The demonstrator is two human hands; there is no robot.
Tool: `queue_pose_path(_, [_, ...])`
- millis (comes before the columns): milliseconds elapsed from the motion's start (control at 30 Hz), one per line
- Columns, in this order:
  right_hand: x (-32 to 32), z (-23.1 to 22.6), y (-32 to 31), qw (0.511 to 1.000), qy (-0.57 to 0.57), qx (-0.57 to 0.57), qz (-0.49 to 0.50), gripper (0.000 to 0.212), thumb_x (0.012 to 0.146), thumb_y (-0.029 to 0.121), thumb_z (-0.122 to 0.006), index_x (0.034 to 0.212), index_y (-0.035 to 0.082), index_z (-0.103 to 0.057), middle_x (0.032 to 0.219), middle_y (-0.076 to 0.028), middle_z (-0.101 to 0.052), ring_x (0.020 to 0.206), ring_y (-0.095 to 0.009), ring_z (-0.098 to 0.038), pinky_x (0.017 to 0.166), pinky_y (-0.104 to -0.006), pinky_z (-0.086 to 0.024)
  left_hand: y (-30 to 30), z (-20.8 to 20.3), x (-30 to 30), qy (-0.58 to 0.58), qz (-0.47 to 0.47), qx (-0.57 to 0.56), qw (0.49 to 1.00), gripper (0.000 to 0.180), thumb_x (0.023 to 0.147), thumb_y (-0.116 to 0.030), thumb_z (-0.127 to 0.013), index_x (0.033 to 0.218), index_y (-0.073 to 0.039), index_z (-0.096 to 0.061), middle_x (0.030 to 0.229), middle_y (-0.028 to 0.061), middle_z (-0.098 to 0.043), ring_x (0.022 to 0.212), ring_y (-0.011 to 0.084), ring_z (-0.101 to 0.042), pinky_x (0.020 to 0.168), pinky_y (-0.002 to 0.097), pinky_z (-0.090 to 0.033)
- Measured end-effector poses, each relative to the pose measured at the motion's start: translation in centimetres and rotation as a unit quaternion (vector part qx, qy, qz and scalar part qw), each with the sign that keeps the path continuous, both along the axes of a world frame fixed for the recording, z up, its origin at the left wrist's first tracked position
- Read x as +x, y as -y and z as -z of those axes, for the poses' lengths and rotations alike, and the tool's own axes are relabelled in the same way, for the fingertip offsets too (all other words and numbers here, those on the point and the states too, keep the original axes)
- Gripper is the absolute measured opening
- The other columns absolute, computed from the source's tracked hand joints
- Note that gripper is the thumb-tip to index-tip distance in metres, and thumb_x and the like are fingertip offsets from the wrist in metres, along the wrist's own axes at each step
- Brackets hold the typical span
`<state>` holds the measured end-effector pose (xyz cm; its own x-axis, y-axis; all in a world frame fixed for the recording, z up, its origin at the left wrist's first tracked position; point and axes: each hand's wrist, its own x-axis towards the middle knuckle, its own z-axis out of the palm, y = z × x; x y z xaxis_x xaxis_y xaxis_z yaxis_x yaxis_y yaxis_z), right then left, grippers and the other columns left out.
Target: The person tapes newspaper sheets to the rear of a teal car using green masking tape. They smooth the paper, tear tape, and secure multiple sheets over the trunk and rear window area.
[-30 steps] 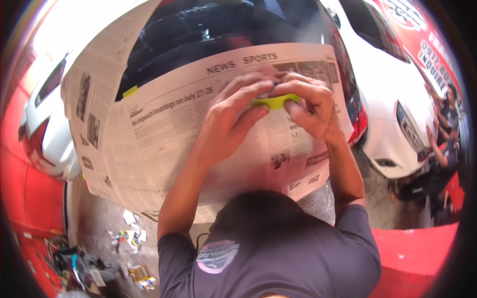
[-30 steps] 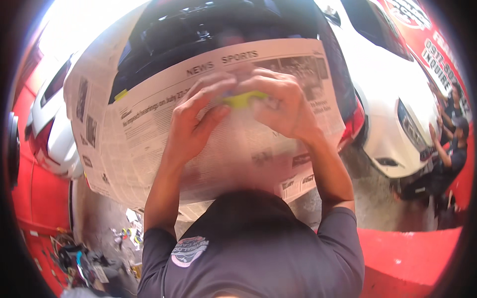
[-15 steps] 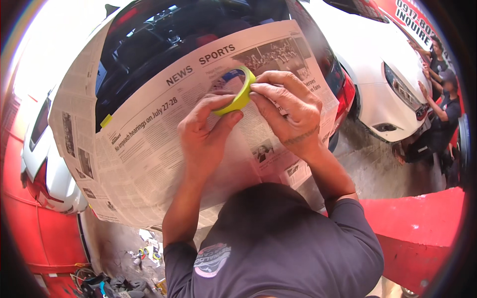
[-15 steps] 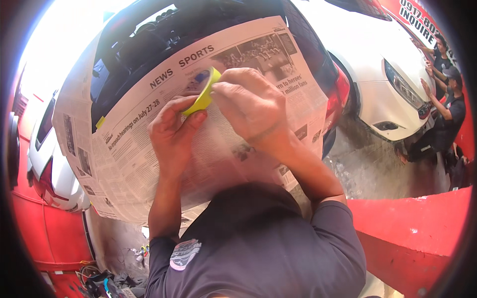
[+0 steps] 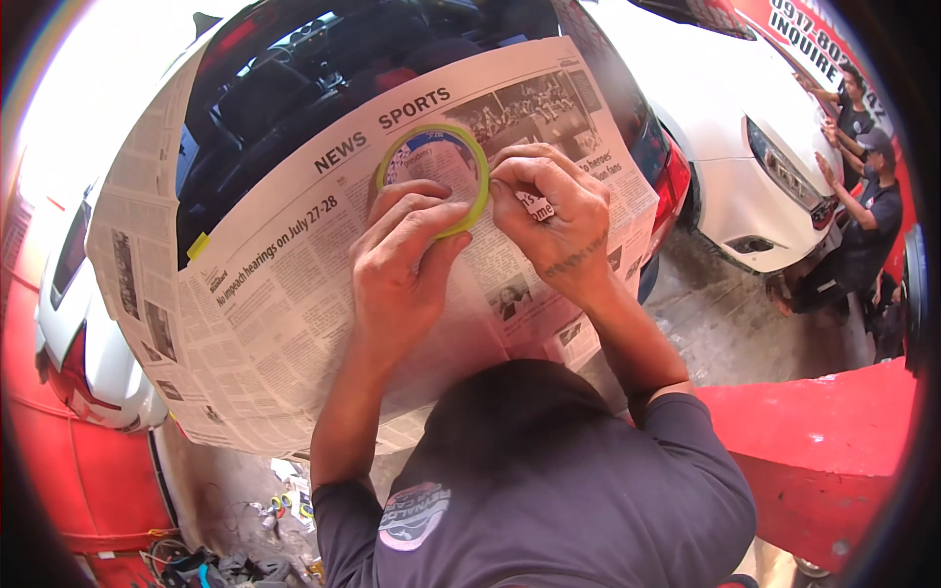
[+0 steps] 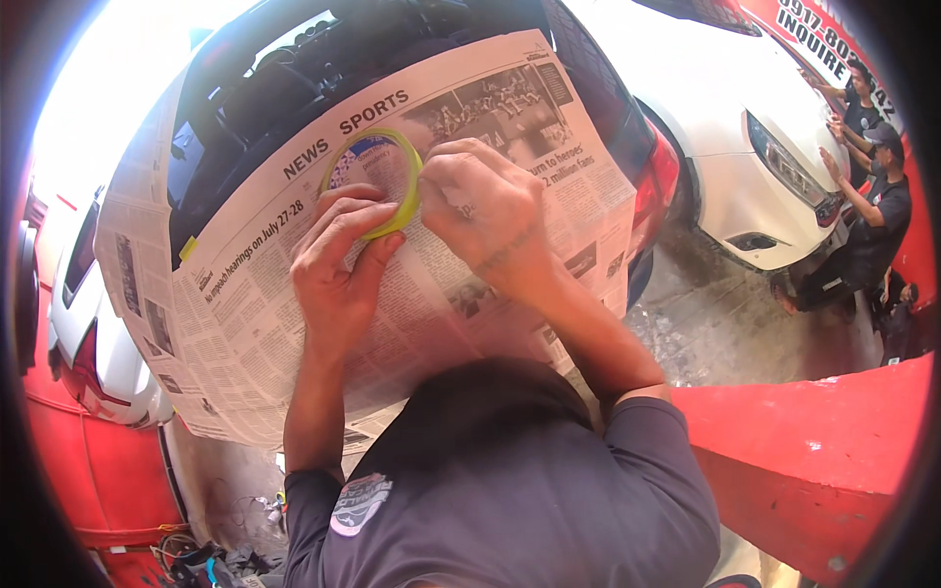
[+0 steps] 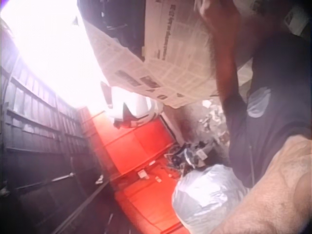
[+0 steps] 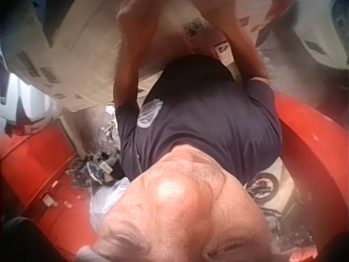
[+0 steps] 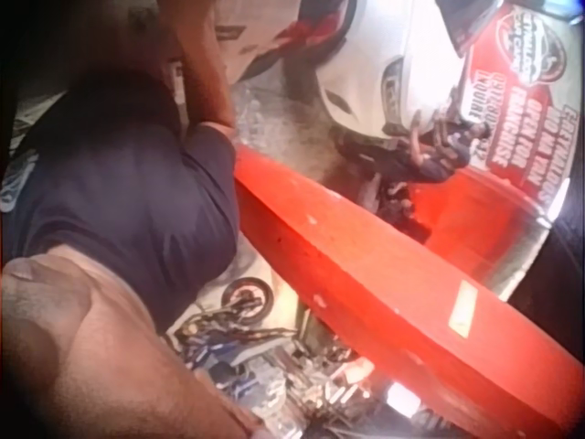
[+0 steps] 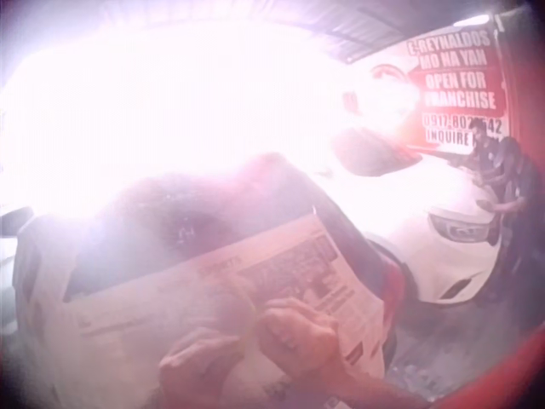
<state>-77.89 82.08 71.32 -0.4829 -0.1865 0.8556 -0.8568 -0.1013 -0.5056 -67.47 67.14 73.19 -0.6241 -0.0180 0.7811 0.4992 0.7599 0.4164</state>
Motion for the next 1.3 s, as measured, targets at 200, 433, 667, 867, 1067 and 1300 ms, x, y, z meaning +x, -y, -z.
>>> queue_pose_path(200, [-0.4,0.2,0.4,0.999,0.017,-0.004,-0.035,0.015,0.078,-0.002,-0.076,0.092,0.000,-0.069,0.095,-0.014,-0.072,0.082,-0.030,-0.073,0.073,-0.0358,-0.057,0.2,0.3,0.5,0.006,-0.036,0.017,0.999,0.026,0.078,0.005,-0.080,0.104,0.000,-0.076,0.096,0.0108,-0.073,0.102,0.0273,-0.068,0.089,0.0370,-0.053])
queue_pose_path(433, [-1.1,-0.8,-0.7,0.993,0.040,0.095,-0.065,0.010,0.081,-0.006,-0.071,0.090,-0.002,-0.069,0.098,-0.011,-0.070,0.090,-0.016,-0.067,0.078,-0.0294,-0.053,0.9,0.2,0.6,0.027,0.021,0.051,0.998,0.026,0.079,0.006,-0.079,0.104,0.002,-0.073,0.093,0.0114,-0.072,0.098,0.0251,-0.068,0.086,0.0354,-0.053])
queue_pose_path(667, [-3.1,-1.6,-1.8,0.909,0.201,0.058,-0.360,0.028,0.088,0.010,-0.058,0.107,-0.008,-0.067,0.109,-0.016,-0.069,0.094,-0.017,-0.066,0.081,-0.0307,-0.053,4.7,1.6,0.6,0.170,0.338,0.385,0.842,0.034,0.085,0.006,-0.076,0.117,0.008,-0.066,0.117,0.0116,-0.068,0.107,0.0176,-0.064,0.096,0.0330,-0.051])
queue_pose_path(867, [-1.0,-1.8,-1.7,0.970,0.089,0.169,-0.148,0.024,0.082,0.001,-0.059,0.103,-0.007,-0.069,0.086,-0.015,-0.072,0.075,-0.019,-0.068,0.072,-0.0334,-0.052,1.6,1.1,-0.5,-0.034,0.021,0.152,0.988,0.040,0.081,-0.003,-0.084,0.118,0.002,-0.070,0.112,0.0116,-0.070,0.103,0.0230,-0.067,0.092,0.0340,-0.053])
queue_pose_path(1067, [-0.4,-0.7,-0.6,0.988,-0.099,0.112,-0.048,0.027,0.075,-0.004,-0.061,0.100,-0.005,-0.071,0.079,-0.015,-0.070,0.073,-0.030,-0.070,0.077,-0.0382,-0.052,0.3,1.5,-1.1,-0.129,-0.101,0.001,0.986,0.023,0.079,0.002,-0.083,0.101,0.001,-0.074,0.096,0.0147,-0.069,0.088,0.0297,-0.069,0.077,0.0381,-0.057])
queue_pose_path(1300, [-4.0,-0.8,-2.0,0.969,0.246,-0.009,-0.029,0.033,0.091,0.012,-0.051,0.109,-0.005,-0.074,0.076,-0.006,-0.069,0.069,-0.009,-0.062,0.064,-0.0254,-0.050,-1.0,0.9,-1.1,-0.185,-0.094,-0.026,0.978,0.013,0.082,0.004,-0.079,0.092,0.001,-0.072,0.087,0.0117,-0.067,0.080,0.0261,-0.068,0.071,0.0359,-0.055])
